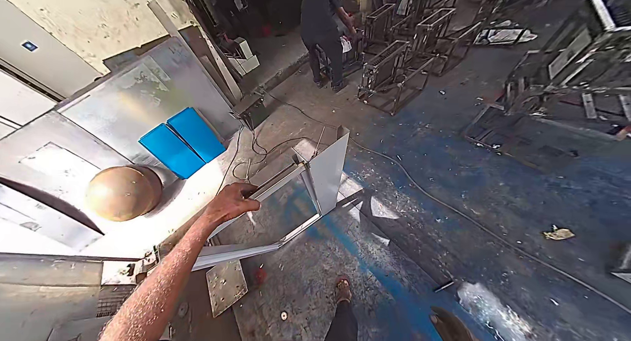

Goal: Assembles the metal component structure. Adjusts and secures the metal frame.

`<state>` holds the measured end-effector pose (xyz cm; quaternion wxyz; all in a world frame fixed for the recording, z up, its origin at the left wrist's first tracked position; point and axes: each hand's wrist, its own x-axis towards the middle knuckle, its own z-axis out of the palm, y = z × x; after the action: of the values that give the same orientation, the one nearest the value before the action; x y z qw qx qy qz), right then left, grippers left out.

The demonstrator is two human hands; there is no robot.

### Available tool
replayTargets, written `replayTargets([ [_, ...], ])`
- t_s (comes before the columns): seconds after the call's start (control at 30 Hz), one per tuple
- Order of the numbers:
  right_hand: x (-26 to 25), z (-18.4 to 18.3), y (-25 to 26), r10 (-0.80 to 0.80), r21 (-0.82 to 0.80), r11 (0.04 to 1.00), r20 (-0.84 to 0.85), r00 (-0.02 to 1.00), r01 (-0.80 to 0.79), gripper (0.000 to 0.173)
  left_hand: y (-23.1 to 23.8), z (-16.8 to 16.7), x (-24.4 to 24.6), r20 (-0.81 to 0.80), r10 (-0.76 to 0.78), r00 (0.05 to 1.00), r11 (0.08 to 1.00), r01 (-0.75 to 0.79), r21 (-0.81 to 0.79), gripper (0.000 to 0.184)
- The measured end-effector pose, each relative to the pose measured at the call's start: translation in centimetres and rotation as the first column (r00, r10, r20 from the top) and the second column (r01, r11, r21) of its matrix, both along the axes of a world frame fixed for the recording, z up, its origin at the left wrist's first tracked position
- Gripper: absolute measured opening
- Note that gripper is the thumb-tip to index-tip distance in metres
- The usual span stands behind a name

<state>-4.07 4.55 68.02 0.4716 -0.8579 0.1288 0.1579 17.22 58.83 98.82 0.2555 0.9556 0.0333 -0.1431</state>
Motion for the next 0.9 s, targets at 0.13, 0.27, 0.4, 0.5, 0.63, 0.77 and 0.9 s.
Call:
replayTargets([
  [0.13,14.3,6.7,11.3,0.069,-0.025,0.997,0.607,0.792,-0.068,0.039,1.3,0.0,1.4,0.001,-0.022,1.000,1.000,0.022,0.019,0.046],
  [0.27,26.8,16.8,18.1,0.062,0.069,0.983,0.744,0.665,-0.170,0.076,1.8,0.4,2.0,-0.013,-0.021,1.000,1.000,0.021,0.014,0.045],
  [0.4,35.0,21.5,21.9,0.024,0.215,0.934,0.759,0.651,-0.284,0.122,2.4,0.4,2.7,-0.023,-0.026,0.999,1.000,0.027,0.015,0.046],
  [0.5,38.4,22.6,22.8,0.081,0.232,0.890,0.768,0.635,-0.394,0.136,2.2,1.0,2.9,-0.042,-0.010,0.999,0.984,0.017,0.176,0.058],
  [0.63,42.5,22.1,23.0,0.148,0.285,0.831,0.714,0.684,-0.478,0.114,0.2,1.4,2.7,0.021,0.003,1.000,0.890,-0.013,0.455,0.087],
  [0.77,44.1,21.9,23.4,0.159,0.377,0.755,0.690,0.707,-0.537,0.074,-1.4,1.4,2.7,0.040,0.008,0.999,0.850,-0.028,0.525,0.094],
  [0.9,44.3,22.0,24.2,0.133,0.417,0.761,0.651,0.748,-0.498,0.079,-2.2,1.4,2.7,0.012,0.049,0.999,0.853,-0.048,0.520,0.092],
])
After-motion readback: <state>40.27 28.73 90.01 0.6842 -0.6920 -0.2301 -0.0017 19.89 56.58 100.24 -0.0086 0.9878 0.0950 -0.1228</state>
